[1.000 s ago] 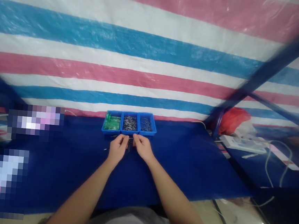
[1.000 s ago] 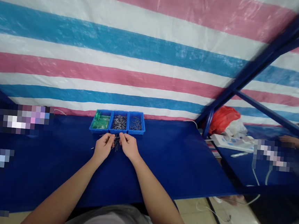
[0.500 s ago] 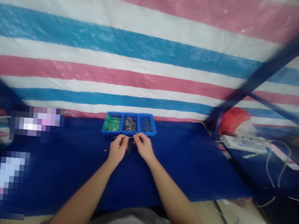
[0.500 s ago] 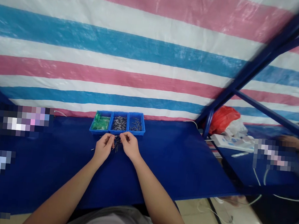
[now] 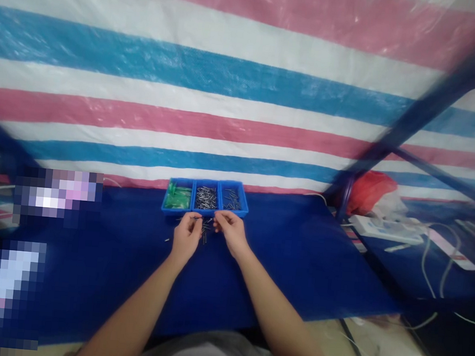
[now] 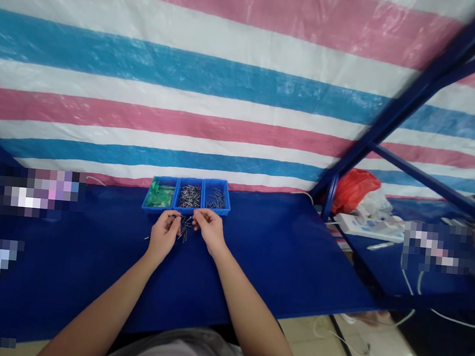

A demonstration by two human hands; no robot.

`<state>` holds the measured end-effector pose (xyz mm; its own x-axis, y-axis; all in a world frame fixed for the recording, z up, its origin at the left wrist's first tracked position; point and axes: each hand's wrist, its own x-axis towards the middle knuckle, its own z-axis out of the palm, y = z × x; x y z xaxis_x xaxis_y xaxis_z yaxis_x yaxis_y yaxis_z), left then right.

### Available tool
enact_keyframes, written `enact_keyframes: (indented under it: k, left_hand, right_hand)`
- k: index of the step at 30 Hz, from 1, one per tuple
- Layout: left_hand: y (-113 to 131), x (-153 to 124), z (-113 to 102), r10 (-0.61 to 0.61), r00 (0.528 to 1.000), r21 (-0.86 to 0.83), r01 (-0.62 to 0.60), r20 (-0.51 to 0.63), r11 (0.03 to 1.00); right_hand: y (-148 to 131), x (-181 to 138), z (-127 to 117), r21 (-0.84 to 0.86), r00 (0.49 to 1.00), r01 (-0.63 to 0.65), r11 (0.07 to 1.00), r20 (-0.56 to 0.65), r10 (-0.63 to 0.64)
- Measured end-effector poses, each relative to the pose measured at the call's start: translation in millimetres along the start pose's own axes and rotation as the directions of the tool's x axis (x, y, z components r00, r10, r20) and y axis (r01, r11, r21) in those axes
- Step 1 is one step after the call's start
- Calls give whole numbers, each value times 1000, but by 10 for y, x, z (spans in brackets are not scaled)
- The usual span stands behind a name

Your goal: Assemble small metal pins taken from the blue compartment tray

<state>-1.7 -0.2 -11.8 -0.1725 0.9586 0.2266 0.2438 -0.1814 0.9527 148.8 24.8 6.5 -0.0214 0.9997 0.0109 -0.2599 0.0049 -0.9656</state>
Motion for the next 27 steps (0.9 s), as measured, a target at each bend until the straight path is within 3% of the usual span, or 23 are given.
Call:
enact_keyframes:
  k: [4,8,11,15,19,27]
  left_hand:
    - [3,-2,-3,10,1000,10,-10,1,1000]
    - [7,-4,-2,7,1000,13,-7,9,1000]
    - [2,-2,-1,3,1000,20,-3,-2,1000]
    - [-8,0,-5,11,999,25,-10,-30,1000]
    - [-29,2,-8,13,999,25,-12,-38,1000]
    - [-59,12,-6,27,999,65,-25,-34,998]
  right_hand:
    - [10,10,-6,17,1000,13,1000,5,-13]
    - [-4,-6,-4,12,990,32,999,138,-33]
    - [0,-26,-14,-163,981,97,982,180,-67]
    - [29,-43,-39,-509,952,303,806,206,-228]
    - [57,-42,-60,-651,903,429,626,322,-284]
    - [72,-35,-63,-728,903,428,535,373,-216]
